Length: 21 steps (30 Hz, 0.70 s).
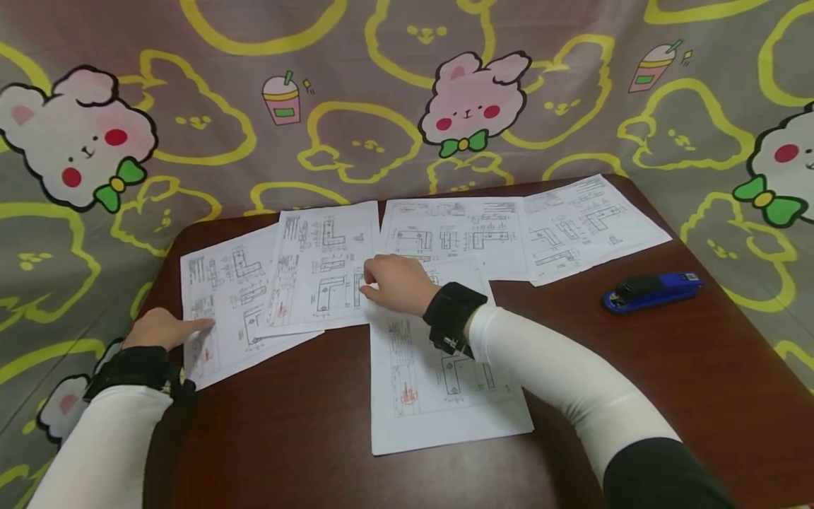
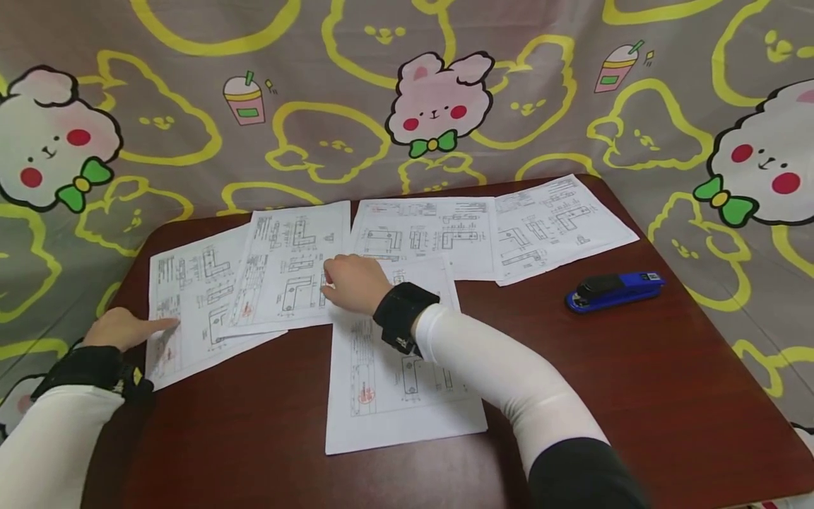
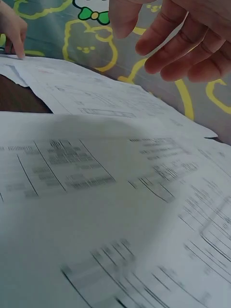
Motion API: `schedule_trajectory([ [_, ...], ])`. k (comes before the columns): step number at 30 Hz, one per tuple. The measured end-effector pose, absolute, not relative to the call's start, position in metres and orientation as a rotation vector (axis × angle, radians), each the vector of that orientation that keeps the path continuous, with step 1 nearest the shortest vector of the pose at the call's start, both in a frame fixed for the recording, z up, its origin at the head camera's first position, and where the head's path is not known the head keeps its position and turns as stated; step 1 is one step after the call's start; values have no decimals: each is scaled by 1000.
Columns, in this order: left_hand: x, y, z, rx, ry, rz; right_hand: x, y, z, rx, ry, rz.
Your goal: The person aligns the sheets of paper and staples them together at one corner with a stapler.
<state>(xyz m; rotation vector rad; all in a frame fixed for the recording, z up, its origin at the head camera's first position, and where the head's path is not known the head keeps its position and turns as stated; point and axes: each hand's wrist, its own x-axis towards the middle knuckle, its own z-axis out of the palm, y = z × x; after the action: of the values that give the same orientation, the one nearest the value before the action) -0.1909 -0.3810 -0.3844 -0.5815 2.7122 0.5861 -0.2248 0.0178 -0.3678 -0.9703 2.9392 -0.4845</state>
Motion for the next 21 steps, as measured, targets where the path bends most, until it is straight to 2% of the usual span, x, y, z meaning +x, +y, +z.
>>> schedule_trajectory([
  [10,-215,-388,-379,-724,2457,882,-226,-7,-371,-963,2946,-477],
  [15,-213,-387,-378,-797,2383,982,-229,-19,-373,-952,2942,-495],
  [21,-207,-393,-384,-770,2407,1000,-230,-35,-379,-916,2876,-561],
])
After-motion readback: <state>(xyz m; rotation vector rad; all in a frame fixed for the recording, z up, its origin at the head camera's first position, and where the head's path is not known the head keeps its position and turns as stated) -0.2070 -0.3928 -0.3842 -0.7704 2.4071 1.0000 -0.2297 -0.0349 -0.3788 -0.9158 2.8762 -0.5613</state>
